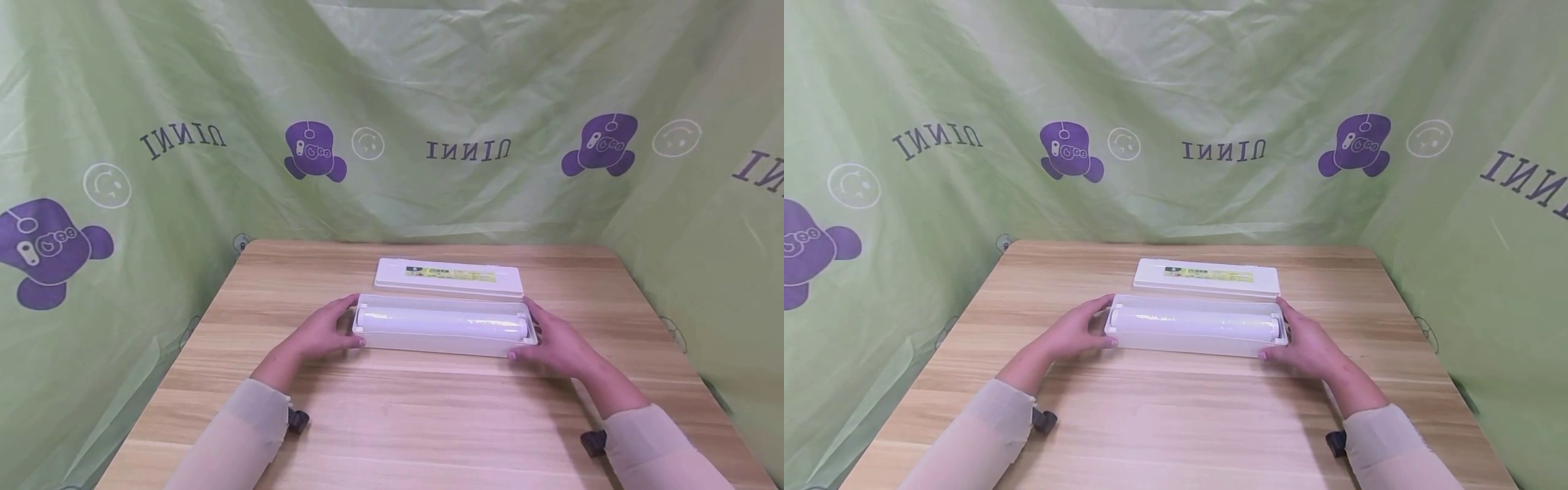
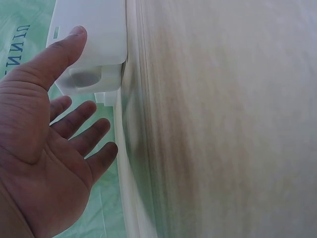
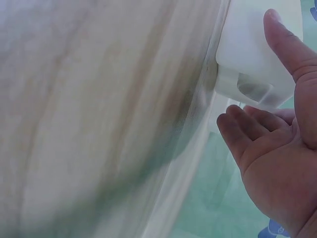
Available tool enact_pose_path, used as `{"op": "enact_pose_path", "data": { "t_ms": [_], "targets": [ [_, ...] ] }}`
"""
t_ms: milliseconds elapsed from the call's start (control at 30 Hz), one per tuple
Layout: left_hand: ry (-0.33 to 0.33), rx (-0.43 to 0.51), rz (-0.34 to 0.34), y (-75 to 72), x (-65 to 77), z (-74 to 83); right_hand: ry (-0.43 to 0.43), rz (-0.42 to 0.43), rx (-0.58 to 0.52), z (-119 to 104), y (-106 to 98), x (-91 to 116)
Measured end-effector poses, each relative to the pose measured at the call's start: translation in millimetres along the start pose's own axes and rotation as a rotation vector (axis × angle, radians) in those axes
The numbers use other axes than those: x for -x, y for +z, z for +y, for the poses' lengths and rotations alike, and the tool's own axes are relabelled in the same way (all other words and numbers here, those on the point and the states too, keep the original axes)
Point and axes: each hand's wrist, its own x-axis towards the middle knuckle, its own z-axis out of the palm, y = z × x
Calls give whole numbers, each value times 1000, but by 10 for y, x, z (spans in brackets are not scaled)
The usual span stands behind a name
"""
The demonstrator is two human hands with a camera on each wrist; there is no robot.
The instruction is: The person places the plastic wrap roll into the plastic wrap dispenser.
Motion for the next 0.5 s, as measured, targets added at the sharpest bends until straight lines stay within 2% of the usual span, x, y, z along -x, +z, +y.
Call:
{"op": "enact_pose_path", "data": {
  "t_ms": [500],
  "targets": [
    [2,6,-6,-1,-5,-12,24,-14,6,8,10,-4]
  ]
}}
